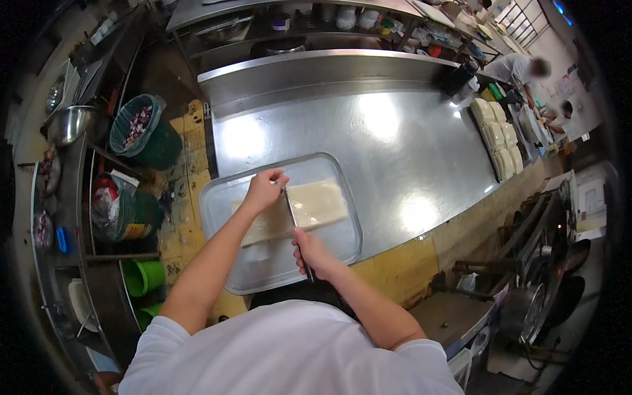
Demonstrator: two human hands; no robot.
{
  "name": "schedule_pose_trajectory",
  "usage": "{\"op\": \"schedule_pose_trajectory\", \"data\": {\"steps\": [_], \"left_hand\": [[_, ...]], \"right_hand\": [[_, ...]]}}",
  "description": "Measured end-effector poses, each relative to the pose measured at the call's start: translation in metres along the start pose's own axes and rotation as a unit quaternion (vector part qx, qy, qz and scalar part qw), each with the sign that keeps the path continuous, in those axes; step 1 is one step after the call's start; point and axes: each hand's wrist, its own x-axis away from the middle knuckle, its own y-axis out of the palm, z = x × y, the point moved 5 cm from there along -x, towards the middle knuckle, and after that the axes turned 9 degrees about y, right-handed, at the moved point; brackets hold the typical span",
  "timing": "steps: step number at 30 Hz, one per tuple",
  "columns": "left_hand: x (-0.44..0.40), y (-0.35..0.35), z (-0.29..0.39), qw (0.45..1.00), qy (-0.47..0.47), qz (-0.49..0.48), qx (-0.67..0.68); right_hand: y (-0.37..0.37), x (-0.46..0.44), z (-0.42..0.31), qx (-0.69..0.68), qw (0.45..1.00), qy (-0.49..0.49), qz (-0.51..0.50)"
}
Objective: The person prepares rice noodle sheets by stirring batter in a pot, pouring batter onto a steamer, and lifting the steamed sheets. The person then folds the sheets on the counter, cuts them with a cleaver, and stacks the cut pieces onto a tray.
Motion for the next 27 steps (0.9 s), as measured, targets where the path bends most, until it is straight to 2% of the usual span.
{"op": "schedule_pose_trajectory", "data": {"steps": [2,5,7,9,10,13,14,17,20,23,24,27], "left_hand": [[-0.003,-0.012,-0.003,0.999,0.011,0.042,-0.013],[0.003,-0.038,-0.018,0.989,-0.009,0.129,0.068],[0.024,-0.064,-0.012,0.979,-0.029,0.173,0.103],[0.047,-0.082,-0.014,0.962,-0.040,0.228,0.144],[0.058,-0.088,-0.016,0.961,-0.043,0.234,0.142],[0.086,-0.102,-0.031,0.956,-0.045,0.260,0.128],[0.093,-0.102,-0.038,0.954,-0.042,0.271,0.122],[0.117,-0.086,-0.052,0.959,-0.019,0.263,0.099],[0.141,-0.060,-0.029,0.975,0.002,0.206,0.086],[0.158,-0.028,0.003,0.985,-0.045,0.140,0.091],[0.162,-0.018,0.011,0.987,-0.059,0.122,0.091],[0.169,0.011,0.017,0.988,-0.080,0.087,0.104]], "right_hand": [[0.007,0.028,-0.032,-0.017,0.999,0.011,-0.039],[0.009,0.057,-0.055,-0.008,0.996,-0.019,-0.086],[0.000,0.065,-0.045,0.110,0.991,-0.051,-0.061],[-0.016,0.055,-0.015,0.262,0.959,-0.109,-0.016],[-0.032,0.038,0.004,0.398,0.878,-0.255,0.079],[-0.055,0.013,0.032,0.490,0.812,-0.298,0.107],[-0.061,0.004,0.043,0.553,0.756,-0.320,0.145],[-0.061,-0.009,0.053,0.643,0.658,-0.369,0.130],[-0.067,-0.027,0.059,0.658,0.639,-0.381,0.118],[-0.062,-0.013,0.030,0.624,0.673,-0.389,0.084],[-0.068,-0.024,0.019,0.576,0.713,-0.394,0.064],[-0.073,-0.039,-0.062,0.506,0.718,-0.461,0.127]]}}
